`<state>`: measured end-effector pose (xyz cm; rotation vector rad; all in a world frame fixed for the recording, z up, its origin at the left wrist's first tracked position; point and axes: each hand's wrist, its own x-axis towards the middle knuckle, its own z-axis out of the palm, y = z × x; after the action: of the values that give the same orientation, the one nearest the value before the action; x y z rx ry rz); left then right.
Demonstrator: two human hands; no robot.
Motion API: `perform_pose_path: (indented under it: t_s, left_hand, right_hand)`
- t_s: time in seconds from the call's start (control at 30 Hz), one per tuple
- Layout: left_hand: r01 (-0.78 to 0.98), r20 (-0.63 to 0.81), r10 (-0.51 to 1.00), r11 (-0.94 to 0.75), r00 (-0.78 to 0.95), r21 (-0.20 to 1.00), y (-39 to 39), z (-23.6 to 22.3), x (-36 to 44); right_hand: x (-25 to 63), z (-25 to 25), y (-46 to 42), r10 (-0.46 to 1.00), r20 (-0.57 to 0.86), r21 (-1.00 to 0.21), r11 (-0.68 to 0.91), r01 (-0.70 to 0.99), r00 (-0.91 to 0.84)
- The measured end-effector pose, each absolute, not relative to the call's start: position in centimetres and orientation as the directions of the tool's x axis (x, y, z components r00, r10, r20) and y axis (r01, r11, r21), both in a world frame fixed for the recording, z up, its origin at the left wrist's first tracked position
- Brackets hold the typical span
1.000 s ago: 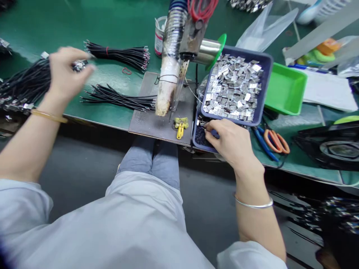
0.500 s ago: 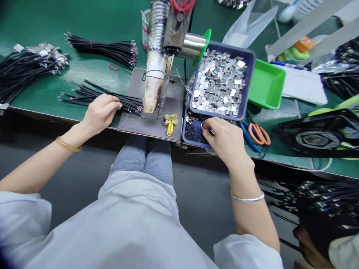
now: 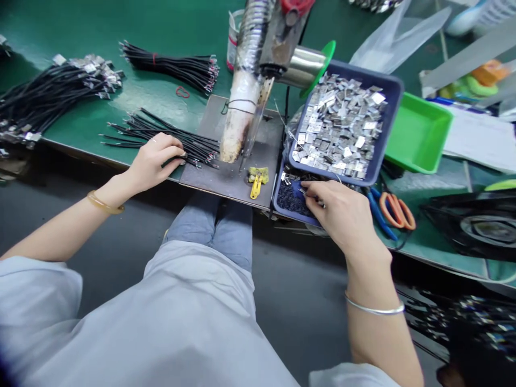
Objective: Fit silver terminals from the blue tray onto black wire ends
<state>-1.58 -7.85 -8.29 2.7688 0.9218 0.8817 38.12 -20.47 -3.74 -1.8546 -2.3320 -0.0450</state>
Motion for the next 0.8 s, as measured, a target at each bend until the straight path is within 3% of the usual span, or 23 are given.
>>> perform_pose_path:
  t_s: [0.1, 0.23, 0.37, 0.47, 0.53, 0.67, 0.8]
  left_hand:
    - [0.541, 0.537, 0.616, -0.780, 0.577, 0.314, -7.8, -8.2, -1.4]
    - [0.592, 0.685, 0.639, -0.717, 0.350, 0.367, -7.4, -6.2, -1.2]
    - [0.633, 0.849, 0.513, -0.700, 0.124, 0.330, -6.5, -3.4, -1.0]
    - [0.648, 0.876, 0.476, -0.691, 0.076, 0.320, -7.0, -1.7, -0.6]
    - [0.633, 0.831, 0.549, -0.677, 0.093, 0.376, -8.8, -1.0, 0.2]
    - [0.446, 0.610, 0.780, -0.599, 0.139, 0.665, -14.8, -0.9, 3.1]
    - [0.063, 0.253, 0.944, -0.272, 0.210, 0.960, -18.7, -3.0, 6.5]
  right_hand:
    - [38.1, -4.0, -20.0, 0.950, 0.184, -0.013, 0.259, 0.966, -0.253]
    - [37.4, -4.1, -19.4, 0.923, 0.296, 0.035, 0.247, 0.968, -0.246]
    - [36.3, -3.7, -19.5, 0.891, 0.425, -0.075, 0.210, 0.975, -0.160]
    - [35.5, -2.8, -20.2, 0.859, 0.508, -0.199, 0.180, 0.963, -0.056]
    - [34.5, -2.1, -20.8, 0.812, 0.583, -0.302, 0.175, 0.937, 0.036]
    - [31.2, -1.1, -22.3, 0.670, 0.708, -0.465, 0.203, 0.862, 0.224]
    - [27.2, -1.7, -23.5, 0.604, 0.749, -0.482, 0.216, 0.849, 0.271]
